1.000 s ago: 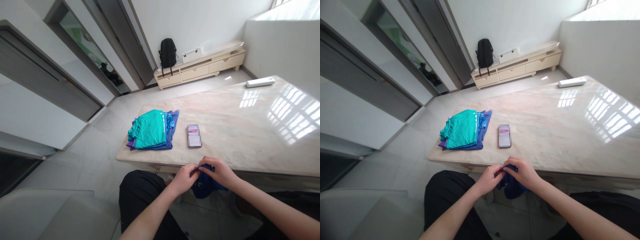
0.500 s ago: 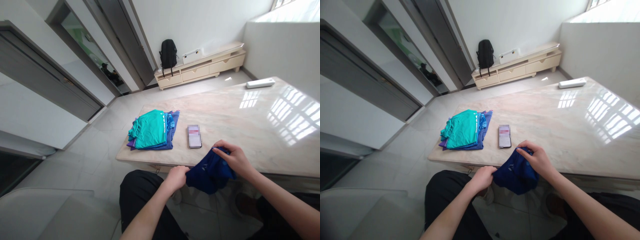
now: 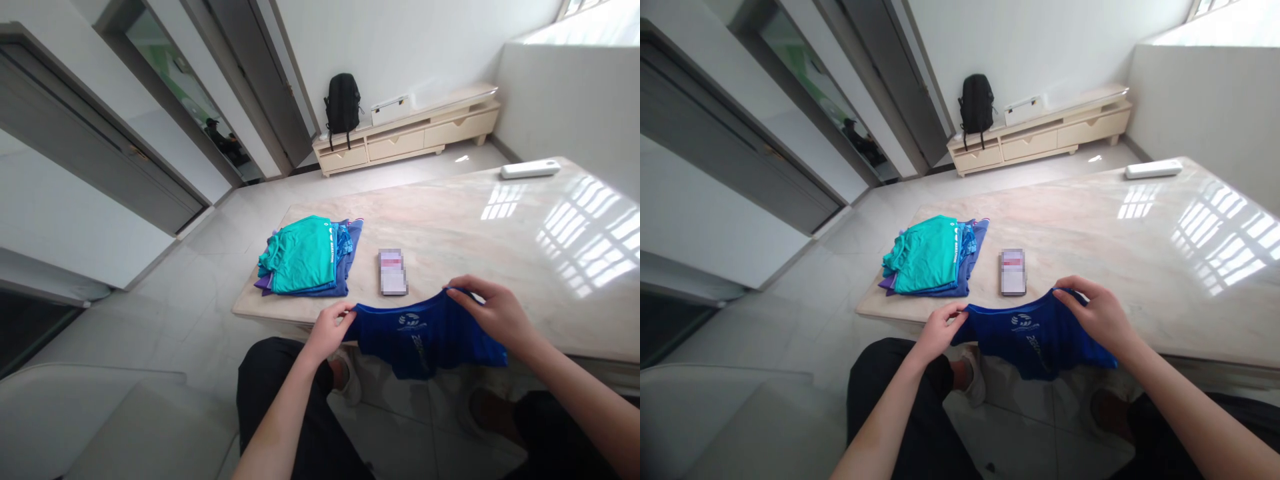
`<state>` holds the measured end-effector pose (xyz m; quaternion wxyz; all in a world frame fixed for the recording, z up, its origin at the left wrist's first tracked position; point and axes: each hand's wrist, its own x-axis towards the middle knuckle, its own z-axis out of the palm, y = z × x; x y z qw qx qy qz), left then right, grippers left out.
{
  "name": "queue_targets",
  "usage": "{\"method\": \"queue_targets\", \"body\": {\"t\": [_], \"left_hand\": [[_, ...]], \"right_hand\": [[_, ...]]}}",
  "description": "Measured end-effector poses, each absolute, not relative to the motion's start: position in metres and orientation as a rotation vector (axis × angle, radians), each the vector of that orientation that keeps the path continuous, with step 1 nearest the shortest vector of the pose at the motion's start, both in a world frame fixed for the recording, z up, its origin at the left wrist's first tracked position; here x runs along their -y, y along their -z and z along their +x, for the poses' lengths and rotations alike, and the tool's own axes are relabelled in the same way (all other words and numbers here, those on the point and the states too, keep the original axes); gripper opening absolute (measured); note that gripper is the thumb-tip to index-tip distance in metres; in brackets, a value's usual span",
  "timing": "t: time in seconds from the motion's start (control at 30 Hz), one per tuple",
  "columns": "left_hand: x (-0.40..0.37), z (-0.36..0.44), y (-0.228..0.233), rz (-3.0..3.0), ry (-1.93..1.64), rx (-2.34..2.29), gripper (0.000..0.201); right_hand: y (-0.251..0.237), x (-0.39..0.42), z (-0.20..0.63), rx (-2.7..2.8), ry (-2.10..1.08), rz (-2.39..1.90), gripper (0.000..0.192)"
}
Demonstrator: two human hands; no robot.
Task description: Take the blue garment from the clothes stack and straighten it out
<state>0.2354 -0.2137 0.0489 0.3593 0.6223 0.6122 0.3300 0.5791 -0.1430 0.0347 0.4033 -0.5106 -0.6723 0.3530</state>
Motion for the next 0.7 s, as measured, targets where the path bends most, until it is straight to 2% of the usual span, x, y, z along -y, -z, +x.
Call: {"method": "queue_targets", "body": {"t": [0.1,0.17,0.23,0.37,0.43,0.5,0.6,0.7], "left_hand": [[0.217,0.238,-0.055,1.517,-0.894,-1.477,0.034],[0.222,0.236,-0.067,1.45,-0.876,-1.388,0.037],[0.229,0.233,-0.081,1.409,-0.763,-1.219,0.039],[0.239,0.24,-0.103,1.29,-0.302,-0.634,0.049],[0.239,0.254,-0.104,1.267,-0.287,-0.556,0.051],[0.236,0.273,-0.098,1.316,-0.461,-0.731,0.046],[0.23,0.301,-0.081,1.321,-0.739,-1.019,0.033],[0.227,0.319,-0.065,1.26,-0.909,-1.065,0.026]], "right_hand": [[-0.038,0.148,0.577,1.697,-0.99,-1.22,0.035],[-0.045,0.153,0.577,1.674,-1.185,-1.108,0.035],[-0.056,0.16,0.579,1.642,-1.569,-0.928,0.033],[-0.077,0.179,0.58,1.589,-2.541,-0.391,0.033],[-0.079,0.183,0.574,1.479,-2.763,-0.239,0.035],[-0.072,0.18,0.564,1.388,-2.688,-0.243,0.03],[-0.054,0.169,0.546,1.46,-2.296,-0.353,0.019],[-0.037,0.163,0.535,1.521,-1.983,-0.464,0.017]]}}
